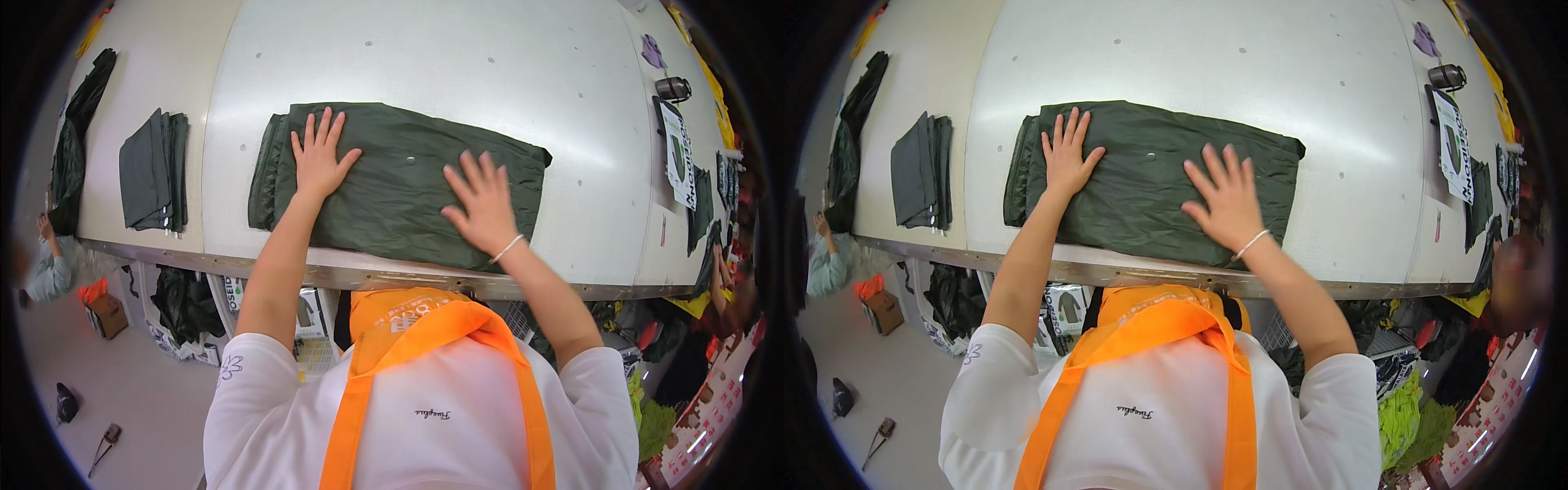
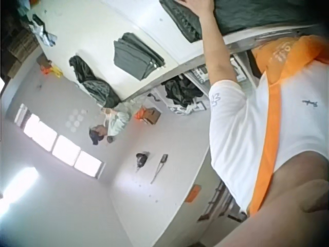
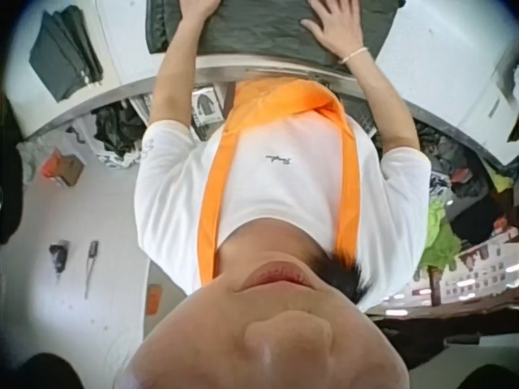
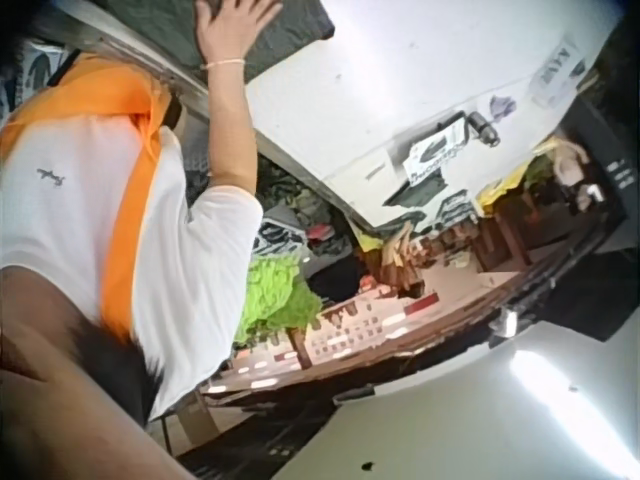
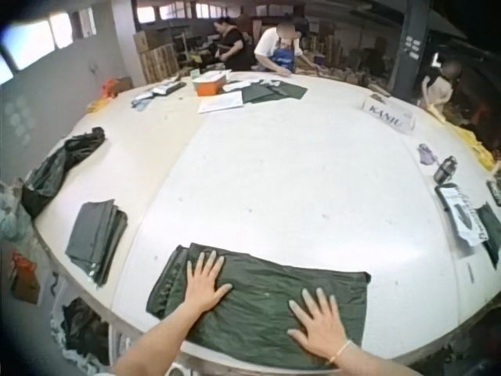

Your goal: The person folds a dark green jacket on a white table. They smooth the fabric, fold the sleeves inward, fold the jacket in half, then in half again, and place it on a stack of similar folded jackets. The person also handles printed packaging materials labeled 'POSEIDON' and places them on the table.

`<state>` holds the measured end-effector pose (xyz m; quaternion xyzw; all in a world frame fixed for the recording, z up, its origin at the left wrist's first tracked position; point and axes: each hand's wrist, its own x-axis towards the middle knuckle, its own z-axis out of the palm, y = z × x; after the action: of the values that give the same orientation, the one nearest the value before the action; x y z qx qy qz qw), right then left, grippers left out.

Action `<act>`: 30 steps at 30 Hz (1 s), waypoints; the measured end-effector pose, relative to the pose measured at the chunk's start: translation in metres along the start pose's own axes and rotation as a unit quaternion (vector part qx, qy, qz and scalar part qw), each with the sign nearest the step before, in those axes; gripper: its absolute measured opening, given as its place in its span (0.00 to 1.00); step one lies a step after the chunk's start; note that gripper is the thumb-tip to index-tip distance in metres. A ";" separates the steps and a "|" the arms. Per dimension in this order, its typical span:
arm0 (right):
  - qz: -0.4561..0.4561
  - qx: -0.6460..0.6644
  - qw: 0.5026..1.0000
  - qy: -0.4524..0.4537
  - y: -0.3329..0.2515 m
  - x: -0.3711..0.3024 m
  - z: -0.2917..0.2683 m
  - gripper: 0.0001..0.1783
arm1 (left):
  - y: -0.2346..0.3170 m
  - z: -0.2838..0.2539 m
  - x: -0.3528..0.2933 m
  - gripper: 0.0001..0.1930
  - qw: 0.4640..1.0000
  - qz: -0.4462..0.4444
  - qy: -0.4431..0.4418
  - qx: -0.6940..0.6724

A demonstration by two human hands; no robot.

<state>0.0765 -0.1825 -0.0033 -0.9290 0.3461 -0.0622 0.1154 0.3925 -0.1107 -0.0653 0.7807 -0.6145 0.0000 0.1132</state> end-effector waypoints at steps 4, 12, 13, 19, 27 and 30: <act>0.018 0.067 0.998 -0.001 0.003 -0.005 0.027 0.35 | -0.003 0.003 0.020 0.37 0.999 0.028 -0.005 0.038; 0.381 0.375 0.832 0.148 0.057 -0.090 0.025 0.36 | 0.151 -0.065 -0.017 0.31 0.993 0.093 -0.039 -0.056; 0.391 0.415 0.813 0.120 0.056 -0.092 0.024 0.37 | 0.160 -0.048 -0.028 0.31 0.991 0.088 -0.015 -0.095; 0.300 0.486 0.817 0.078 0.059 -0.091 0.020 0.39 | 0.141 -0.004 -0.034 0.38 0.986 0.039 -0.013 -0.159; 0.244 0.584 0.771 0.062 0.007 -0.086 -0.072 0.30 | 0.120 0.010 -0.021 0.31 0.928 0.053 -0.096 -0.357; 0.216 0.558 0.799 0.051 -0.054 -0.039 -0.148 0.25 | 0.123 0.014 -0.028 0.25 0.754 0.022 -0.208 -0.623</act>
<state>0.0528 -0.1424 0.1521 -0.6003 0.4483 -0.2654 0.6068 0.2656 -0.1137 -0.0613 0.5046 -0.5040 -0.5423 0.4441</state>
